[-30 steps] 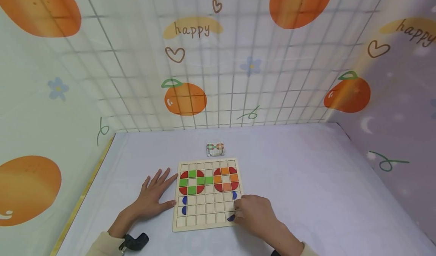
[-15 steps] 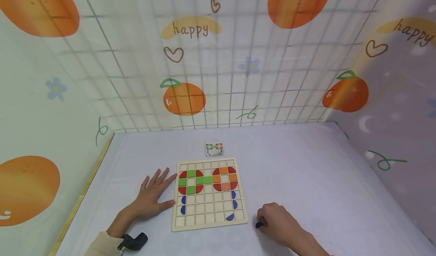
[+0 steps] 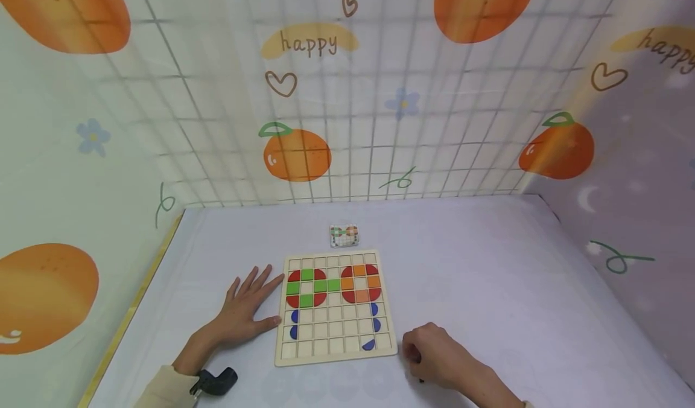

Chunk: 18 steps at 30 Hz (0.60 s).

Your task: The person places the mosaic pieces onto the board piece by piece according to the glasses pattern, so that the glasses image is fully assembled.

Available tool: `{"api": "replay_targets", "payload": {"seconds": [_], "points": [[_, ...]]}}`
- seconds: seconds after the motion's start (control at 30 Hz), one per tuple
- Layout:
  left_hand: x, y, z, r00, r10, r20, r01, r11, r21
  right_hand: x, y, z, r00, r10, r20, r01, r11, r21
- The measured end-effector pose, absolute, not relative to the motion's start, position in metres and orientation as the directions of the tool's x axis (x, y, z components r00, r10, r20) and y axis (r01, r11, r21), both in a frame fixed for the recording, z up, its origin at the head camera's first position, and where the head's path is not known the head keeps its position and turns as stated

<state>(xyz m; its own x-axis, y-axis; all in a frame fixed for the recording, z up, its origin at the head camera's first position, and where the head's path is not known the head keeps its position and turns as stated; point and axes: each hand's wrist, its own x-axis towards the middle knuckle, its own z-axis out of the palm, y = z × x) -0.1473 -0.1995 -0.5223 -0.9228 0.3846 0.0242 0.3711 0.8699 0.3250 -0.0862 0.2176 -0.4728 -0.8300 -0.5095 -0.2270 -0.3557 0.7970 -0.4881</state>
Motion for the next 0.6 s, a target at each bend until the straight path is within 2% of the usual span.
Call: {"api": "replay_targets", "payload": {"seconds": [0.13, 0.2, 0.37, 0.6], "points": [[-0.147, -0.198, -0.52, -0.922, 0.385, 0.031, 0.373, 0.868, 0.328, -0.083, 0.222, -0.467, -0.829, -0.469, -0.303, -0.302, 0.833, -0.463], [-0.146, -0.198, -0.519, -0.924, 0.38, 0.032, 0.369, 0.87, 0.328, -0.08, 0.225, -0.466, -0.818, -0.482, -0.316, -0.296, 0.821, -0.487], [-0.147, -0.2, -0.518, -0.926, 0.377, 0.023, 0.365, 0.875, 0.317, -0.074, 0.227, -0.471, -0.8, -0.543, -0.255, -0.323, 0.748, -0.581], [-0.147, -0.2, -0.52, -0.923, 0.384, 0.015, 0.366, 0.867, 0.337, -0.075, 0.221, -0.474, -0.802, -0.545, -0.246, -0.31, 0.731, -0.608]]}}
